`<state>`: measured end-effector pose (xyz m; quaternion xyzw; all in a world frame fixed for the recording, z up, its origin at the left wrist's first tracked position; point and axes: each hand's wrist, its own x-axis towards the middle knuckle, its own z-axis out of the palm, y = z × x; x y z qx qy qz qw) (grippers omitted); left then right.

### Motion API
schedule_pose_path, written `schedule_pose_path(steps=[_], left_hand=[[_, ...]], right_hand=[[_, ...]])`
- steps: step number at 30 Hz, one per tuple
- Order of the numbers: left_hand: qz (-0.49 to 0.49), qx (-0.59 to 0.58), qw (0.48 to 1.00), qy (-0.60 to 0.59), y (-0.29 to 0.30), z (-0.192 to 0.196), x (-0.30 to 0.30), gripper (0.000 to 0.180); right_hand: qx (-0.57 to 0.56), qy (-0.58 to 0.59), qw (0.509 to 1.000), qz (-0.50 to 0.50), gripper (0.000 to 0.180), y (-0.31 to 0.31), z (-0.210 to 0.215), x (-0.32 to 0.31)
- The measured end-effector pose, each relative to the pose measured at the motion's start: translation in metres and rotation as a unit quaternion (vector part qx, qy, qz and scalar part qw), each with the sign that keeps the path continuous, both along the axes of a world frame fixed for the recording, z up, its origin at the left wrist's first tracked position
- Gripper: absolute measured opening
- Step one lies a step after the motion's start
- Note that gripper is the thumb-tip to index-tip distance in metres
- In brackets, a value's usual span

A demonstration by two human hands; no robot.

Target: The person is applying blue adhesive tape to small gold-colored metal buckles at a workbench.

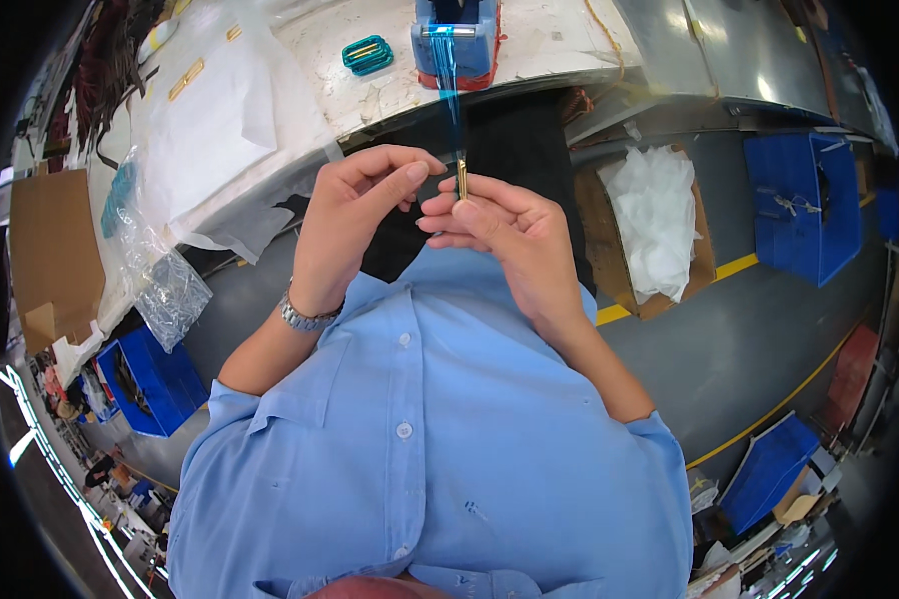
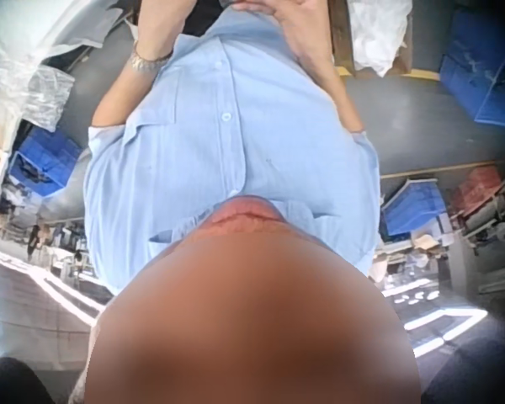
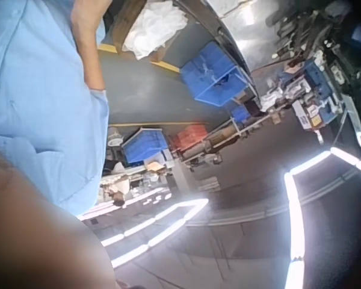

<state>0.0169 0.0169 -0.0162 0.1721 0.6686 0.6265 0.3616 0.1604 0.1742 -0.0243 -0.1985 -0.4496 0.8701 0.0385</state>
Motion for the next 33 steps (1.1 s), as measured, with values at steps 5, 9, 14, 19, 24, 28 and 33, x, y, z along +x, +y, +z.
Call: schedule_pose_path(steps=[5, 9, 14, 19, 24, 28, 33], left_hand=[[-0.014, 0.061, 0.995, -0.079, 0.011, -0.004, 0.007, 0.018], [-0.024, 0.070, 0.994, -0.084, 0.015, -0.003, 0.006, 0.016], [-0.027, 0.023, 0.998, -0.054, 0.021, -0.010, 0.002, 0.013], [-0.033, 0.040, 0.991, -0.120, 0.026, -0.019, -0.005, 0.015], [-0.070, 0.019, 0.983, -0.168, 0.025, -0.020, -0.020, 0.017], [-0.096, 0.004, 0.964, -0.248, 0.023, -0.022, -0.032, 0.017], [-0.062, -0.029, 0.936, -0.344, 0.031, -0.010, -0.036, 0.015]], right_hand=[[-0.009, -0.005, 1.000, 0.014, 0.037, 0.000, 0.002, -0.001], [0.005, -0.014, 1.000, 0.014, 0.038, -0.001, 0.004, -0.001], [0.011, -0.059, 0.998, 0.010, 0.035, -0.003, 0.012, -0.003], [0.002, -0.061, 0.998, 0.004, 0.029, -0.002, 0.015, -0.007], [0.036, -0.037, 0.998, 0.020, 0.020, 0.005, 0.006, -0.006], [0.231, -0.086, 0.967, 0.061, 0.032, 0.016, 0.005, -0.013], [0.365, 0.034, 0.930, -0.030, 0.052, 0.023, -0.001, -0.029]])
